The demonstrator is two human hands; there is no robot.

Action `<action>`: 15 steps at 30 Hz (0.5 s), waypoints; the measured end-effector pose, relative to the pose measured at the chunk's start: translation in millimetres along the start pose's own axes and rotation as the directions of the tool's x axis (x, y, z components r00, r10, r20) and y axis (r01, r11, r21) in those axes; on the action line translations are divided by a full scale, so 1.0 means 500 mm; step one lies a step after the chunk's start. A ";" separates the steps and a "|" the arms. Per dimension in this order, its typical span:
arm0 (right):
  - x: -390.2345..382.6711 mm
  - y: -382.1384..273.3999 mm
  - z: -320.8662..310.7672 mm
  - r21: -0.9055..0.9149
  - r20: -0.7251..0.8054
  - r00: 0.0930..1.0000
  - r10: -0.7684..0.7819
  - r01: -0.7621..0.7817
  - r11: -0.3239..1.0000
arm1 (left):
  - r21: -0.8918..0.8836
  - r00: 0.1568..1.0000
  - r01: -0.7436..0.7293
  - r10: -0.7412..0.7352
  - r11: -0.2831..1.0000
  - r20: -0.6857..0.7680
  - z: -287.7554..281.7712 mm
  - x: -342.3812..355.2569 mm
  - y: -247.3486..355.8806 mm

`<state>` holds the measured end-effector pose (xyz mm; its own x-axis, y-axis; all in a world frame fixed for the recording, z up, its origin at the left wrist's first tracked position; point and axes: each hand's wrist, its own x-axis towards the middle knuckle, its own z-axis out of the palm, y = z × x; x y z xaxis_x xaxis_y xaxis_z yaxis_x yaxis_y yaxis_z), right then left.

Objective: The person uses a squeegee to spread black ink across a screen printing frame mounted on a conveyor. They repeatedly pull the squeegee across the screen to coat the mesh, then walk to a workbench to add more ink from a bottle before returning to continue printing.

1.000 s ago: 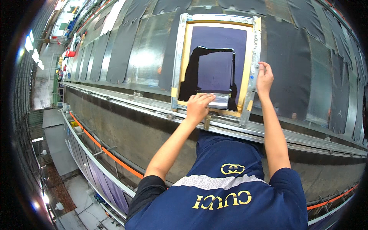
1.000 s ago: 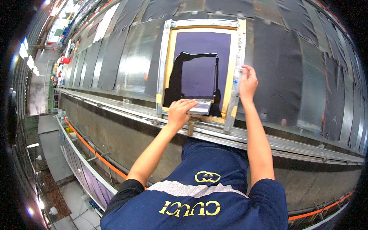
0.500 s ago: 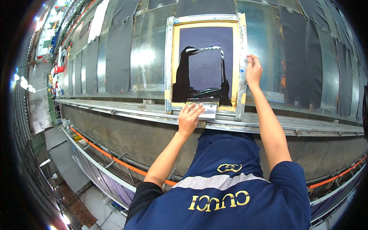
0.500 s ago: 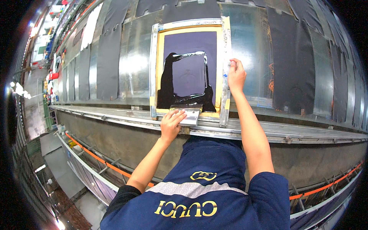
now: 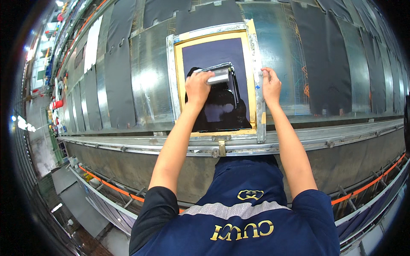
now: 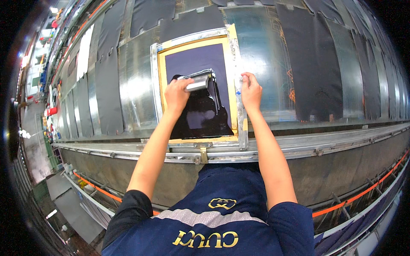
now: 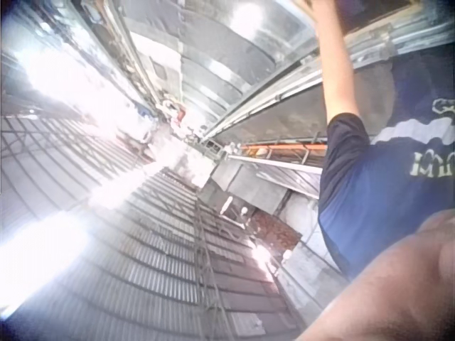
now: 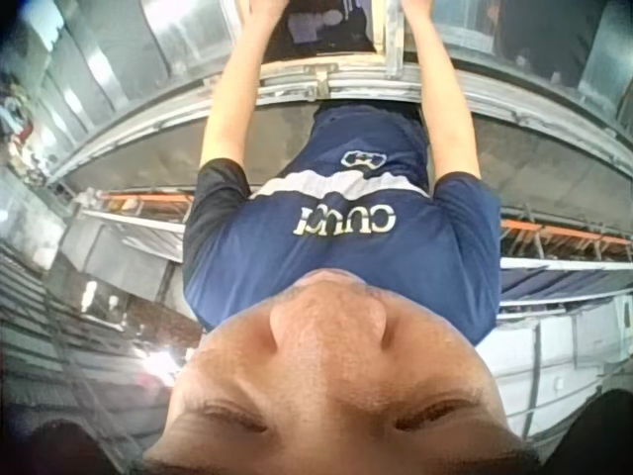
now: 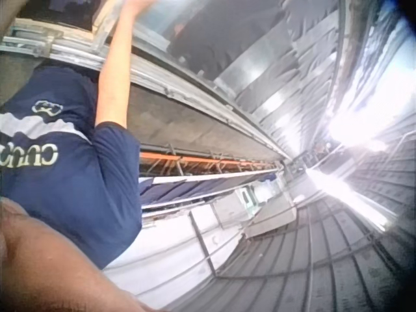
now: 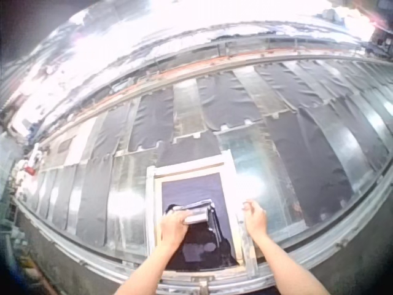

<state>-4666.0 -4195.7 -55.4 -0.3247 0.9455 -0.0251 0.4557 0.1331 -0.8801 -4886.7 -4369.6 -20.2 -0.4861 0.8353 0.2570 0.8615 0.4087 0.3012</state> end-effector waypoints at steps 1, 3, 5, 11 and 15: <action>0.002 0.003 -0.003 -0.003 0.014 1.000 0.021 -0.021 1.000 | -0.003 1.000 0.012 -0.012 1.000 -0.008 0.007 -0.030 0.013; 0.003 0.004 -0.009 -0.001 0.044 0.996 0.072 -0.072 0.997 | -0.006 0.997 -0.049 0.048 0.999 -0.068 0.006 -0.098 0.034; 0.003 0.025 -0.005 0.020 -0.030 0.999 -0.014 0.015 1.000 | 0.003 0.998 -0.059 0.059 0.998 0.030 -0.017 -0.168 0.060; 0.005 -0.008 -0.016 -0.051 0.009 0.996 0.083 -0.083 0.995 | -0.070 1.000 -0.021 0.022 0.997 0.011 -0.039 -0.184 0.057; 0.004 -0.002 -0.002 -0.025 0.008 0.999 0.036 -0.036 0.999 | -0.081 0.986 0.156 -0.150 0.985 0.069 -0.014 0.021 -0.010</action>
<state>-4666.4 -4193.9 -54.0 -0.3144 0.9474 -0.0601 0.4872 0.1067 -0.8667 -4897.1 -4365.3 -12.4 -0.5986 0.7879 0.1445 0.7607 0.5026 0.4107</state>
